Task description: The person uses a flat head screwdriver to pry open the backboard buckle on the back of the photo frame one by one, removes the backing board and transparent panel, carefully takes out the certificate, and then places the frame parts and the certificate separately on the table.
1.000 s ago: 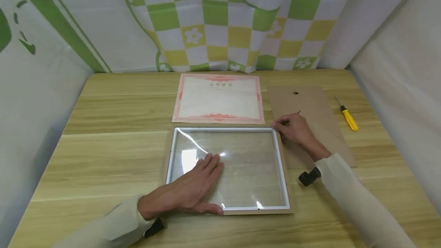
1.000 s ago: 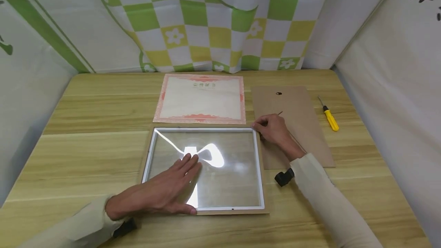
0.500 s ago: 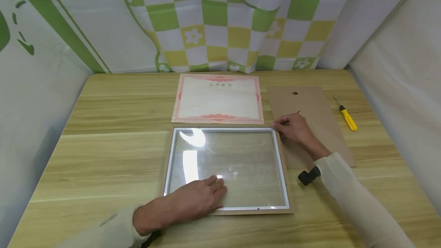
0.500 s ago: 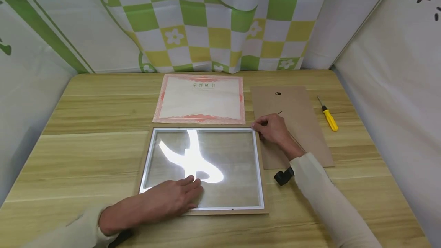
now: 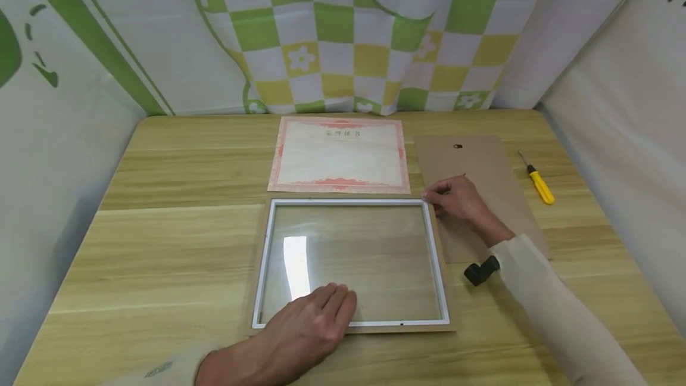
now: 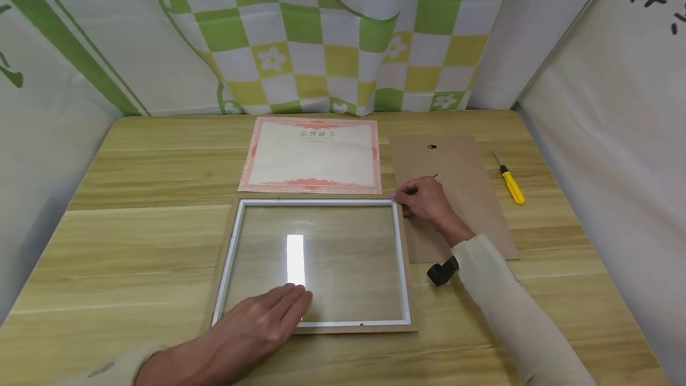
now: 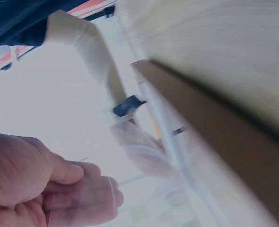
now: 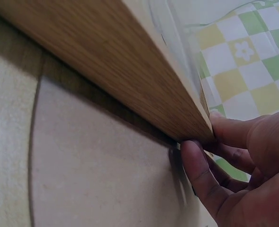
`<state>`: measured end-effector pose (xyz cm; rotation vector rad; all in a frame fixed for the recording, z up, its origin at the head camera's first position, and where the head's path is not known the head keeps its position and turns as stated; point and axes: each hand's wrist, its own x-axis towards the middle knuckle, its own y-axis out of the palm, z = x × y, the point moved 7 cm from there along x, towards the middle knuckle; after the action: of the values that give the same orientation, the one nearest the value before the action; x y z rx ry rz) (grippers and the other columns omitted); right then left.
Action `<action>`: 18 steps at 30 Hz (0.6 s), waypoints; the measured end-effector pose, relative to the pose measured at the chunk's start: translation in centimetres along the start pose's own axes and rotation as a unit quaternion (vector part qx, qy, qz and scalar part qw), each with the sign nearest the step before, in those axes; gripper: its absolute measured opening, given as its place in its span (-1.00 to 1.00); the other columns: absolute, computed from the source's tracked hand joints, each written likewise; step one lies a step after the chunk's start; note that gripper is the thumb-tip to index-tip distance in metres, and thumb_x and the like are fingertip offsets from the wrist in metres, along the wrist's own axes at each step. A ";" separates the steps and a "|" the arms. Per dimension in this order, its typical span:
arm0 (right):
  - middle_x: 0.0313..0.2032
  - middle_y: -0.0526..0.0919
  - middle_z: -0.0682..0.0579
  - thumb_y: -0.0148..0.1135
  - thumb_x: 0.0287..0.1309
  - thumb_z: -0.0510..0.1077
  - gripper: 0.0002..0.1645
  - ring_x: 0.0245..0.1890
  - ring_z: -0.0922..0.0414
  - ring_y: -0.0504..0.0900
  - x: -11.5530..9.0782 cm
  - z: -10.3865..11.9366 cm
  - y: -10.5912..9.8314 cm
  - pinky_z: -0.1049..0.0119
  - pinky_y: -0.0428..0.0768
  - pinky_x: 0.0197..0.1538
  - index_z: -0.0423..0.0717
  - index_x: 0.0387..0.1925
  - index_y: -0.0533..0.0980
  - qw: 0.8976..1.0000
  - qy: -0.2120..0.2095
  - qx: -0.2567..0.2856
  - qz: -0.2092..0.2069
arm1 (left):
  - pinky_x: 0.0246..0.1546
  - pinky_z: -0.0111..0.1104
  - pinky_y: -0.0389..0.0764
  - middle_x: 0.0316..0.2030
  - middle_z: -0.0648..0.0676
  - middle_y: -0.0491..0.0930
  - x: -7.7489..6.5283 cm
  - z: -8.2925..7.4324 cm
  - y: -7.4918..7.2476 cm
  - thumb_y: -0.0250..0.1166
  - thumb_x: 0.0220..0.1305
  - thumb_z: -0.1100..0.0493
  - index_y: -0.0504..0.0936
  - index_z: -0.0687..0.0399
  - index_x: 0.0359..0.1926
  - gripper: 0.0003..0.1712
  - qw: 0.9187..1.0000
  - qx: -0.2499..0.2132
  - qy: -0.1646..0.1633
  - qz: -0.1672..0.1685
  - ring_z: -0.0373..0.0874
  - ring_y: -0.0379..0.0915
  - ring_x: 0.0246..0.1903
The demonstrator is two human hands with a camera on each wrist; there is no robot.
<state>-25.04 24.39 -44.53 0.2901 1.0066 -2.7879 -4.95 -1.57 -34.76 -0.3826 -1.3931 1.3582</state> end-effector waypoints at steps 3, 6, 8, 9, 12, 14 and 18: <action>-0.24 0.68 -0.17 0.23 0.14 -0.06 -0.66 -0.52 0.26 0.63 0.0 -0.1 -0.1 0.34 0.64 -0.40 -0.24 -0.18 0.62 1.000 0.005 0.007 0.001 | -0.22 -0.41 0.62 -0.38 0.10 0.65 0.4 0.9 -2.7 -0.32 0.31 0.46 0.55 0.28 -0.27 -0.56 0.998 -0.008 -0.007 -0.057 -0.14 0.61 -0.31; -0.25 0.68 -0.19 0.23 0.14 -0.06 -0.65 -0.53 0.26 0.63 0.0 -0.2 -0.2 0.33 0.64 -0.38 -0.26 -0.17 0.61 1.000 0.007 0.016 0.002 | -0.30 -0.38 0.64 -0.37 0.12 0.69 0.7 3.3 -5.9 -0.22 0.34 0.44 0.59 0.30 -0.26 -0.60 0.989 -0.057 -0.031 -0.135 -0.13 0.65 -0.34; -0.25 0.68 -0.20 0.23 0.14 -0.05 -0.64 -0.53 0.27 0.63 0.0 -0.1 -0.2 0.32 0.65 -0.38 -0.26 -0.16 0.61 1.000 0.004 0.016 0.001 | -0.38 -0.40 0.63 -0.39 0.11 0.70 0.6 5.6 -7.7 -0.13 0.37 0.37 0.63 0.30 -0.27 -0.64 0.977 -0.097 -0.057 -0.181 -0.13 0.67 -0.39; -0.25 0.68 -0.20 0.22 0.14 -0.05 -0.65 -0.53 0.26 0.64 -0.1 -0.1 -0.3 0.32 0.65 -0.38 -0.26 -0.17 0.61 1.000 0.003 0.015 0.000 | -0.42 -0.42 0.62 -0.39 0.11 0.71 0.5 6.9 -8.5 -0.09 0.38 0.32 0.65 0.29 -0.28 -0.65 0.970 -0.119 -0.079 -0.195 -0.13 0.67 -0.40; -0.29 0.68 -0.18 0.21 0.15 -0.03 -0.65 -0.49 0.29 0.59 -0.1 -0.1 -0.5 0.38 0.61 -0.36 -0.25 -0.23 0.63 1.000 -0.010 -0.019 -0.012 | -0.47 -0.53 0.59 -0.42 0.10 0.72 -0.1 11.5 -9.7 0.09 0.32 0.24 0.70 0.22 -0.31 -0.75 0.946 -0.175 -0.171 -0.210 -0.21 0.67 -0.43; -0.31 0.68 -0.19 0.22 0.14 -0.03 -0.64 -0.48 0.28 0.59 -0.1 -0.1 -0.5 0.38 0.61 -0.36 -0.28 -0.24 0.62 1.000 -0.009 -0.018 -0.012 | -0.44 -0.56 0.58 -0.40 0.10 0.72 -1.1 14.8 -9.8 0.17 0.24 0.28 0.71 0.21 -0.30 -0.82 0.916 -0.241 -0.251 -0.198 -0.26 0.67 -0.41; -0.30 0.67 -0.21 0.22 0.14 -0.05 -0.65 -0.52 0.27 0.61 -0.1 -0.2 -0.2 0.35 0.63 -0.38 -0.28 -0.23 0.62 1.000 -0.001 0.007 -0.004 | -0.39 -0.52 0.60 -0.40 0.04 0.72 -4.2 21.2 -8.5 0.21 0.14 0.42 0.64 0.40 -0.22 -0.82 0.800 -0.409 -0.386 -0.210 -0.31 0.66 -0.42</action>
<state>-24.96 24.68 -44.58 0.2853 0.9919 -2.8028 -17.36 -18.07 -23.98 -0.0228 -2.5655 0.4472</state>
